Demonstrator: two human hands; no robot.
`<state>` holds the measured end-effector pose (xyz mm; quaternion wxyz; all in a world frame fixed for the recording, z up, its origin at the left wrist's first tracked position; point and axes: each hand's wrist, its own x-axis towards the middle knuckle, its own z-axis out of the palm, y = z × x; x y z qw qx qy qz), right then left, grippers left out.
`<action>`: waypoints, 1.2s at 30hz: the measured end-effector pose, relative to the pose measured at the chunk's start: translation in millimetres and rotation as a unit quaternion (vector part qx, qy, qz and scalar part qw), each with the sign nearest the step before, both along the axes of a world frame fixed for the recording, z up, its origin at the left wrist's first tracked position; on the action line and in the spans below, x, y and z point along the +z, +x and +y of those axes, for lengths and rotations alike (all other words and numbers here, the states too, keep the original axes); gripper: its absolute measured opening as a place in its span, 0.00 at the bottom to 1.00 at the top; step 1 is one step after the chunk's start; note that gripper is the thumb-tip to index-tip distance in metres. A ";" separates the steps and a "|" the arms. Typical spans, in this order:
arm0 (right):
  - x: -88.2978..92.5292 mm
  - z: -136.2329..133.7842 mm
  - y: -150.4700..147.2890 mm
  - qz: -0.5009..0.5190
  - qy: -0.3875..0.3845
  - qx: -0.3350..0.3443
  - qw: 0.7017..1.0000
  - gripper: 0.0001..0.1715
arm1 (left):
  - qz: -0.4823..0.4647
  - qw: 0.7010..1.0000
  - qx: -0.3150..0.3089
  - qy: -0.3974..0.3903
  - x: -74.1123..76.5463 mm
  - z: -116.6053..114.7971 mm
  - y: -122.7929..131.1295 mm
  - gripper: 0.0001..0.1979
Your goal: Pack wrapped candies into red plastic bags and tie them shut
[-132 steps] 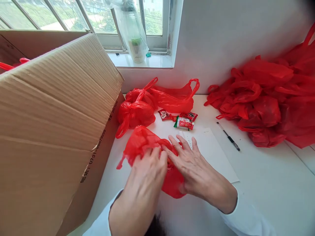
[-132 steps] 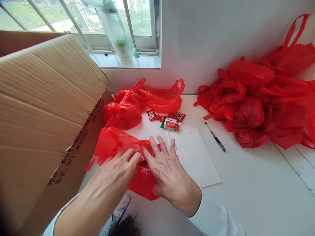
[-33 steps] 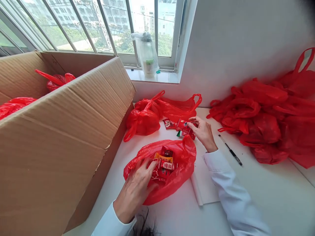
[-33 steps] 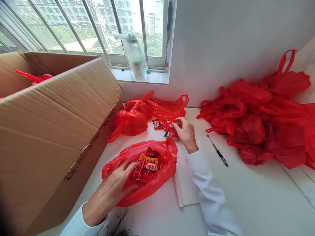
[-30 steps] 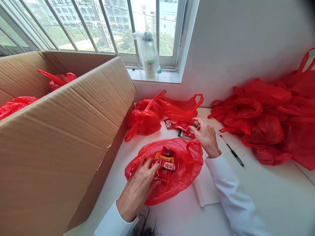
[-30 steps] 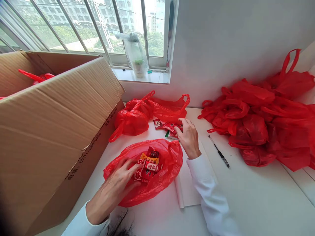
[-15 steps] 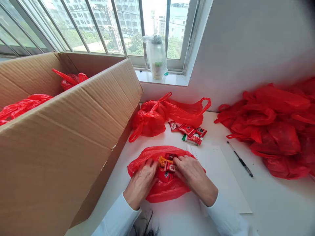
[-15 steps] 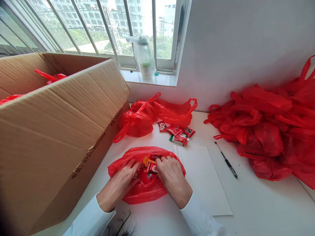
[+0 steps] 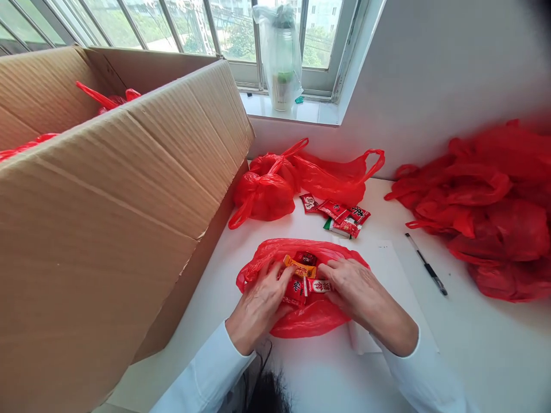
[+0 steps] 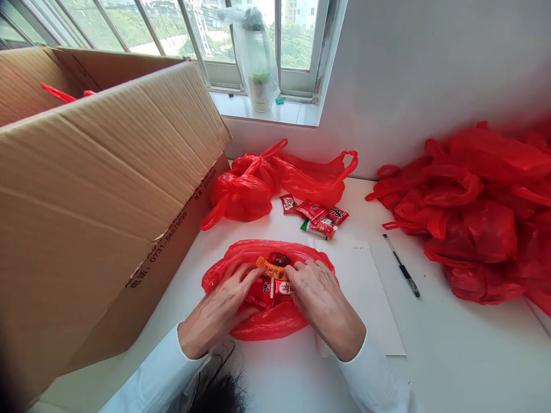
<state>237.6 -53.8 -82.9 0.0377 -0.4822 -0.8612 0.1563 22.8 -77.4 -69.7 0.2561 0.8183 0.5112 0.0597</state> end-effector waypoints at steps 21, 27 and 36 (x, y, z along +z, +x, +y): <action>-5.8 151.7 -39.2 -0.043 0.097 -0.113 0.988 0.22 | -0.075 0.942 0.011 0.327 17.7 -12.8 -21.1 0.13; 11.9 133.8 -37.2 0.024 0.083 -0.126 0.988 0.15 | -0.111 0.926 -0.023 0.361 24.9 -11.1 -19.2 0.12; 97.9 37.9 1.5 0.334 -0.253 0.056 0.906 0.11 | -0.076 0.897 0.175 0.398 35.0 -9.0 -14.1 0.10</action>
